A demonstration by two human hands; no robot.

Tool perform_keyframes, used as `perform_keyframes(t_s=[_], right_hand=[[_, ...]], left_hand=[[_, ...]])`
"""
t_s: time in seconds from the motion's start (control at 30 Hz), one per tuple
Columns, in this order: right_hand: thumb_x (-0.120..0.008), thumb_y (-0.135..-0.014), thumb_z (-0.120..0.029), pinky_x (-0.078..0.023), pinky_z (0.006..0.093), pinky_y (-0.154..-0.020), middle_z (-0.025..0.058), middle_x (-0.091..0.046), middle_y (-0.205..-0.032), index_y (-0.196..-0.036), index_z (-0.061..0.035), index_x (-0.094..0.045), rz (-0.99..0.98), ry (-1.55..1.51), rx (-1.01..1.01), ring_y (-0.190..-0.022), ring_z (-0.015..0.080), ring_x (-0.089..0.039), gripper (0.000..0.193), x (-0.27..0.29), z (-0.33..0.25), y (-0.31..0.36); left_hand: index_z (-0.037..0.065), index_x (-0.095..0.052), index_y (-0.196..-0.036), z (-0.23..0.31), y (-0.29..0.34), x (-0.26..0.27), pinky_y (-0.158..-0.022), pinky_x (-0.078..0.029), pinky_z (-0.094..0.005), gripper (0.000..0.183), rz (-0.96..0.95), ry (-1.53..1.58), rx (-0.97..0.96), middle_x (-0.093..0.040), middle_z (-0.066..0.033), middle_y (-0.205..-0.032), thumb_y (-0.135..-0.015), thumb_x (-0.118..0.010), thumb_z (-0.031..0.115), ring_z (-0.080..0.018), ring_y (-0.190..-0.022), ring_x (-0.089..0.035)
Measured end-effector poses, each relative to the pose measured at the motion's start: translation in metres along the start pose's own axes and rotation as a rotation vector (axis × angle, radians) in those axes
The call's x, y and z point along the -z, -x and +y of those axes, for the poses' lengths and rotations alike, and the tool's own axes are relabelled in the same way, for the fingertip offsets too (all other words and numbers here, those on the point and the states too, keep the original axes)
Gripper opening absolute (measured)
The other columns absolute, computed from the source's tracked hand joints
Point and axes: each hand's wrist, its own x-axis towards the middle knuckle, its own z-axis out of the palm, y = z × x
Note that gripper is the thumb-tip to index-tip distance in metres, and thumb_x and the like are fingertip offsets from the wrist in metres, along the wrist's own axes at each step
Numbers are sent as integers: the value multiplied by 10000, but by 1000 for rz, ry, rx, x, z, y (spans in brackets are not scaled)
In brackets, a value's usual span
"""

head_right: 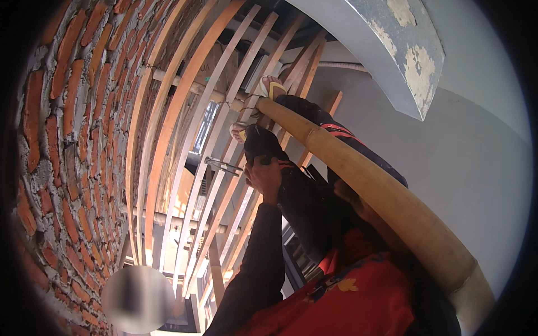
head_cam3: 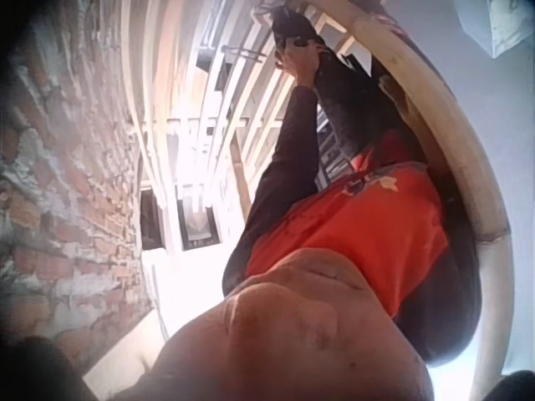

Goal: The person is assembling a curved wooden structure against a brick wall. They use a hammer to secure wooden slats and a wire cutter to cut and tie wires around the slats to fasten them in place.

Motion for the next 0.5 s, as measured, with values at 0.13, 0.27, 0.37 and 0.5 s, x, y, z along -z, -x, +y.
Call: perform_keyframes(t_s=[0.13,0.27,0.37,0.5], right_hand=[[-558,-884,-232,-551,332,-742,140,-612,-1001,-1159,21,-486,-284,384,-334,-815,222,-646,381,-102,34,13],[-552,-879,-226,-514,275,-610,82,-600,-827,-947,-1,-606,-421,870,158,-745,161,-623,242,-190,7,-52],[-556,-859,-213,-490,258,-598,59,-620,-723,-901,-25,-620,-132,633,540,-704,122,-635,203,-261,-31,-106],[-526,-855,-296,-463,382,-835,153,-636,-925,-1003,-98,-634,-9,1270,816,-911,315,-607,270,-297,-89,-173]], left_hand=[[139,-647,-968,0,-7,-2,-970,-303,-516,354,-43,-16,-80,-495,-107,-1191,-672,-639,334,-319,-1188,-395],[129,-634,-1003,0,-10,-2,-968,-269,-508,405,-2,27,-54,-495,-80,-1196,-678,-651,371,-283,-1191,-393],[102,-637,-993,-23,-18,-21,-968,-267,-504,434,-4,184,-225,-479,-75,-1216,-678,-656,400,-288,-1196,-384],[101,-640,-1004,4,-5,2,-980,-248,-531,416,-96,2,-3,-465,-116,-1235,-687,-643,371,-320,-1195,-380]])
